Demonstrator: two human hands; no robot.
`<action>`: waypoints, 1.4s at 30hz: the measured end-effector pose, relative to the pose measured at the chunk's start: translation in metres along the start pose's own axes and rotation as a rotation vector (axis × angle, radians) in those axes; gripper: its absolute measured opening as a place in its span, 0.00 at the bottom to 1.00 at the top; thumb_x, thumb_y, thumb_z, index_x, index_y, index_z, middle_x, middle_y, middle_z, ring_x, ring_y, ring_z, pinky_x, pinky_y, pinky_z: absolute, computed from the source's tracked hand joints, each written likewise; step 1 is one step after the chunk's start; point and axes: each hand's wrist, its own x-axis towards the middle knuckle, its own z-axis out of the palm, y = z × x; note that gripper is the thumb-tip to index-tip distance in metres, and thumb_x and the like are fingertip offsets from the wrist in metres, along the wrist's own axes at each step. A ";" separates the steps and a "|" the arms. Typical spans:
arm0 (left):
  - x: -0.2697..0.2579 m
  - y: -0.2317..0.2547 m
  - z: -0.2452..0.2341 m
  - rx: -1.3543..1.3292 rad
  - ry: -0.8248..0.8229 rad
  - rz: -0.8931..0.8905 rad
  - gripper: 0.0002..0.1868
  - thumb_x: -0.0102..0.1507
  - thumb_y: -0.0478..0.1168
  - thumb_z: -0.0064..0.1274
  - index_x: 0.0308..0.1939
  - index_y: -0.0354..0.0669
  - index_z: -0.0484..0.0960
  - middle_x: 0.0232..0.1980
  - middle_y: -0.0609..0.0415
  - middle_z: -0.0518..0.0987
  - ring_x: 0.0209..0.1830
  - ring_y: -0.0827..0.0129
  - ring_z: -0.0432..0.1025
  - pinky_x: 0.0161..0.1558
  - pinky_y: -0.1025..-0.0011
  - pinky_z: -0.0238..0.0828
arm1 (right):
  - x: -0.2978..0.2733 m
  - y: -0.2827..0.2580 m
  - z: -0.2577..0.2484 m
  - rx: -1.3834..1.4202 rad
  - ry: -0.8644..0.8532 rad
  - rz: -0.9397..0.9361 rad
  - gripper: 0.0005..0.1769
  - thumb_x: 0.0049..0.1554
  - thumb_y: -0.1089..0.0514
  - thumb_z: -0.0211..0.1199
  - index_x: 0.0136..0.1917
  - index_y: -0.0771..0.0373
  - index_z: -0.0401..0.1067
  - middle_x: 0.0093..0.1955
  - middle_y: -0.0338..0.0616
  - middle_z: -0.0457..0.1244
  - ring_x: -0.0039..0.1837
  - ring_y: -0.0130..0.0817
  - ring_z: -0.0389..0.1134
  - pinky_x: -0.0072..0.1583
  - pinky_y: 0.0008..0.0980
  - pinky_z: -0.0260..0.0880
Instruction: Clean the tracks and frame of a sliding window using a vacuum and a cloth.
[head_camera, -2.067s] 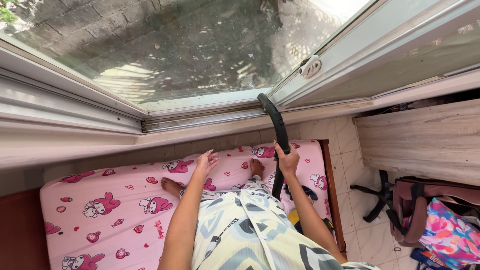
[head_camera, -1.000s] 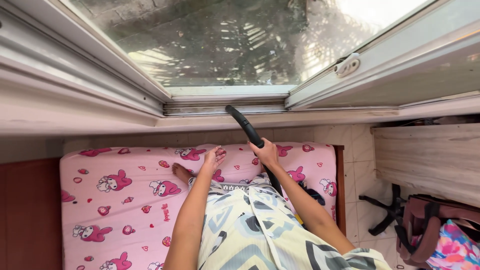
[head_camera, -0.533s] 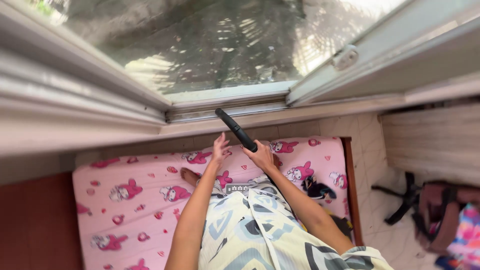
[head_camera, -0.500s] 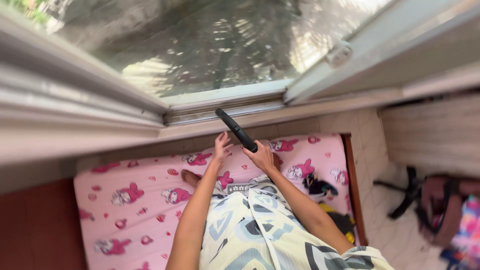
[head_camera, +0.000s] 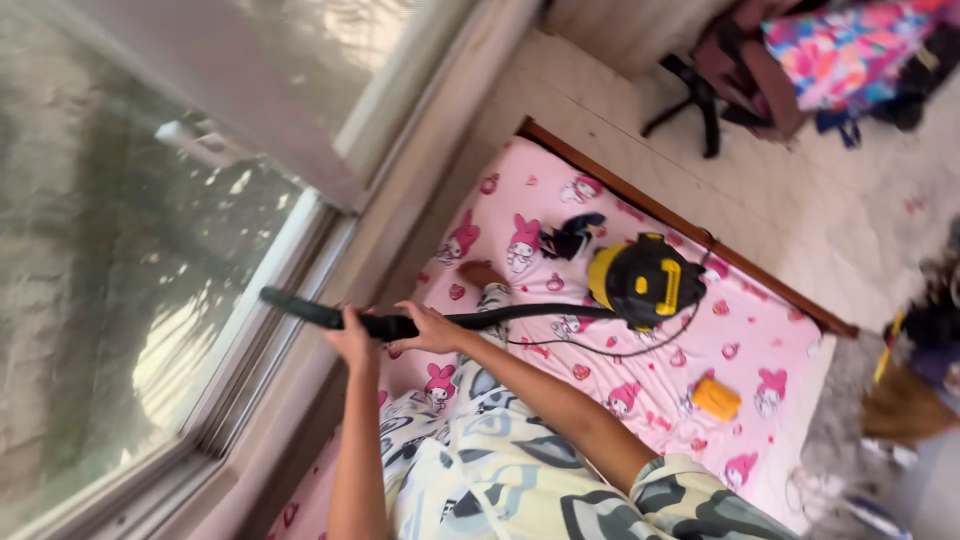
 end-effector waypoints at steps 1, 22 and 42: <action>-0.002 0.005 0.005 0.009 -0.018 -0.009 0.22 0.66 0.33 0.54 0.60 0.37 0.61 0.42 0.47 0.78 0.31 0.61 0.79 0.35 0.65 0.80 | -0.012 0.019 -0.001 0.003 0.018 0.013 0.54 0.48 0.36 0.76 0.72 0.71 0.57 0.63 0.67 0.62 0.65 0.60 0.64 0.64 0.49 0.63; 0.016 -0.032 -0.014 -0.074 0.244 -0.039 0.18 0.68 0.34 0.54 0.52 0.34 0.59 0.34 0.47 0.78 0.31 0.62 0.76 0.37 0.64 0.79 | -0.377 0.129 -0.002 -0.327 0.207 0.699 0.08 0.53 0.54 0.62 0.46 0.54 0.69 0.43 0.42 0.64 0.46 0.39 0.67 0.44 0.43 0.70; -0.008 -0.073 0.131 0.128 0.493 0.034 0.44 0.69 0.54 0.59 0.69 0.30 0.47 0.50 0.41 0.75 0.49 0.57 0.74 0.53 0.61 0.69 | 0.069 -0.084 -0.141 -0.088 -0.203 -0.231 0.15 0.58 0.57 0.64 0.57 0.65 0.73 0.52 0.48 0.68 0.53 0.37 0.72 0.56 0.36 0.70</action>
